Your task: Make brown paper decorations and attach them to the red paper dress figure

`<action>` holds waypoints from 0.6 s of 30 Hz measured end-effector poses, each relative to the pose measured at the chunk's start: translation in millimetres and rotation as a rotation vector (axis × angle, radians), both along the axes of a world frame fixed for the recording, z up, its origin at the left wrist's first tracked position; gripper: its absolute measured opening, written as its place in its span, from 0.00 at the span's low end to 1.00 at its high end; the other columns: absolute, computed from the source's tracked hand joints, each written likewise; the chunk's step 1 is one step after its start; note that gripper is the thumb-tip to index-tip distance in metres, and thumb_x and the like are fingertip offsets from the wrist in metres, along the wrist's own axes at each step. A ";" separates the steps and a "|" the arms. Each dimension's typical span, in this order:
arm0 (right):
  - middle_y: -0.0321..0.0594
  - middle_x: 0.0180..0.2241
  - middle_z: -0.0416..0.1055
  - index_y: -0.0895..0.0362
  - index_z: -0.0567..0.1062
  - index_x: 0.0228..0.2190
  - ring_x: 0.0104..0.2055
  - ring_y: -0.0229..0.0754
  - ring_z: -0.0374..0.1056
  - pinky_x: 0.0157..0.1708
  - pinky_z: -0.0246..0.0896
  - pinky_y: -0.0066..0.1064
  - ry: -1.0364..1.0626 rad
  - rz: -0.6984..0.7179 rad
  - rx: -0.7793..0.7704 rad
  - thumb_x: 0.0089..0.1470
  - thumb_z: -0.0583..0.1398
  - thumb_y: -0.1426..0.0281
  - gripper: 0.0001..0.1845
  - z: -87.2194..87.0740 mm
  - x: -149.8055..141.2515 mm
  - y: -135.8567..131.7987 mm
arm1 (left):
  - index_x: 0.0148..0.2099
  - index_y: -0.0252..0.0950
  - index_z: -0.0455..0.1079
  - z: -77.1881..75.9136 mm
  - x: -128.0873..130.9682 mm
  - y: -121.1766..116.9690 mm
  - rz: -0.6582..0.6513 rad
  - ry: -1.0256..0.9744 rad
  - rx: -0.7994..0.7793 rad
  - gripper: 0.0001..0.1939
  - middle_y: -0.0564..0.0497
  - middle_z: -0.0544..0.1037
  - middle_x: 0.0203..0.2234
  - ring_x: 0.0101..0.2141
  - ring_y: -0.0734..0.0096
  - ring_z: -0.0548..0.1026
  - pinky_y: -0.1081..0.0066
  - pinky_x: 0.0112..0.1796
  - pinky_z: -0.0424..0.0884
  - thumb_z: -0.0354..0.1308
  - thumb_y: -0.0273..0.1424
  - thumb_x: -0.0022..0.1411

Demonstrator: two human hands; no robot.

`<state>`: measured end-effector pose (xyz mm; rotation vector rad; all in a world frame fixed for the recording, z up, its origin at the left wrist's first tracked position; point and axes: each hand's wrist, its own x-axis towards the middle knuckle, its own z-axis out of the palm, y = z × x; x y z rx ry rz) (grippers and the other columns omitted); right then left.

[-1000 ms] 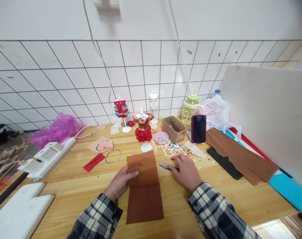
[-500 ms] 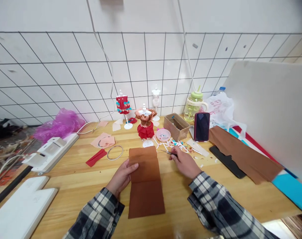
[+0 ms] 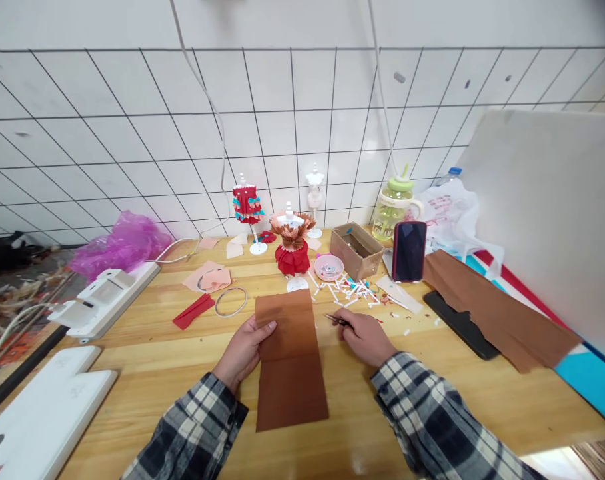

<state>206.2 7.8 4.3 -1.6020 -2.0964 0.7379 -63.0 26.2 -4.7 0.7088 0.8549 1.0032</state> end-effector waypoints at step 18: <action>0.35 0.29 0.73 0.55 0.71 0.27 0.34 0.37 0.65 0.32 0.46 0.27 -0.145 -0.106 -0.012 0.63 0.44 0.67 0.20 -0.7 -14.8 27.0 | 0.52 0.35 0.69 -2.1 0.3 -0.5 -0.017 0.007 0.038 0.24 0.43 0.77 0.49 0.46 0.59 0.77 0.62 0.49 0.70 0.66 0.26 0.51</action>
